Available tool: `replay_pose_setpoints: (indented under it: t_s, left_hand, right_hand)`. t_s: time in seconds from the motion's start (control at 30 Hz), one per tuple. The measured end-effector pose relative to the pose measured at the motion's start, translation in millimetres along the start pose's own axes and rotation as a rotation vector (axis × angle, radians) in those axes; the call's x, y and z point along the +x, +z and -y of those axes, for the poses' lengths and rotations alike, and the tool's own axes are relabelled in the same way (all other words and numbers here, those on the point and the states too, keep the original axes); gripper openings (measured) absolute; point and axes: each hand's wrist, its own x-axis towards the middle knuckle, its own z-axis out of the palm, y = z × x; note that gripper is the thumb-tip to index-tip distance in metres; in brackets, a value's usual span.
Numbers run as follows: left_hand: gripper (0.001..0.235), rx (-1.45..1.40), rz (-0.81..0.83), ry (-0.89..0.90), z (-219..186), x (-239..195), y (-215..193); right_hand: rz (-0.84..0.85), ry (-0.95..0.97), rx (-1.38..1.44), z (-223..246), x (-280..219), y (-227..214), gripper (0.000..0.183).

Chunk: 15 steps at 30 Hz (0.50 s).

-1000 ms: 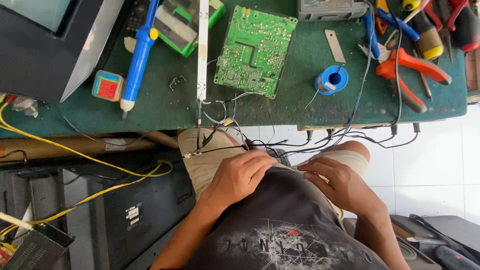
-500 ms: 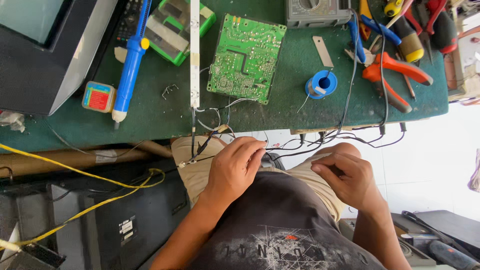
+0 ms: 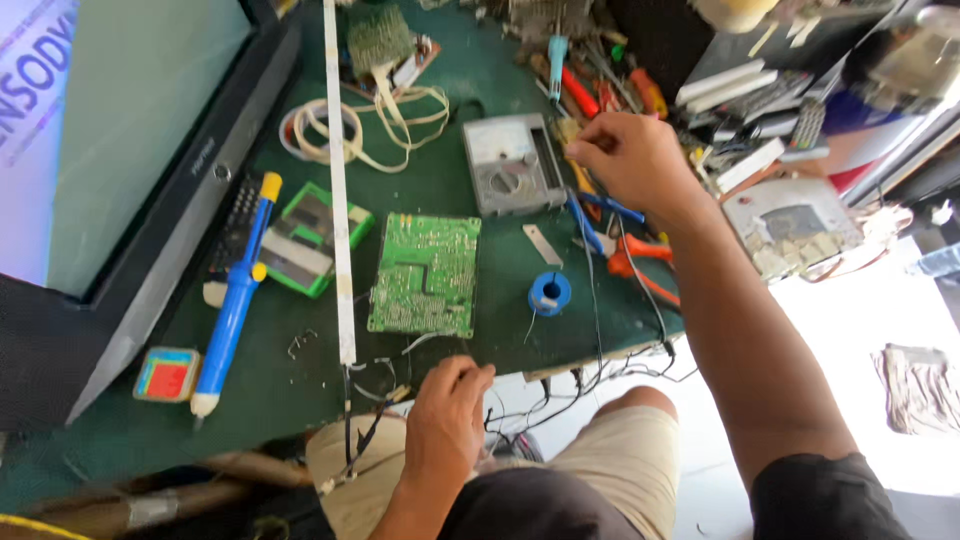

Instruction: The person works on a green circuit board, using a soldering iron to attach wires and components. They also use a multimeter to test connections and handle solder wire and various tools on the workbench.

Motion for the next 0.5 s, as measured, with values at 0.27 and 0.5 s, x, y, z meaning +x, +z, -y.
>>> replay_pose_setpoints:
  t_s: [0.27,0.5]
  left_hand:
    - [0.008,0.056,0.149,-0.364,8,-12,40]
    - [0.012,-0.005,0.21,-0.401,16,-17,45]
  right_hand:
    - [-0.051,0.098,-0.259,-99,212,78,0.026]
    - [0.108,0.356,-0.406,-104,254,106,0.087]
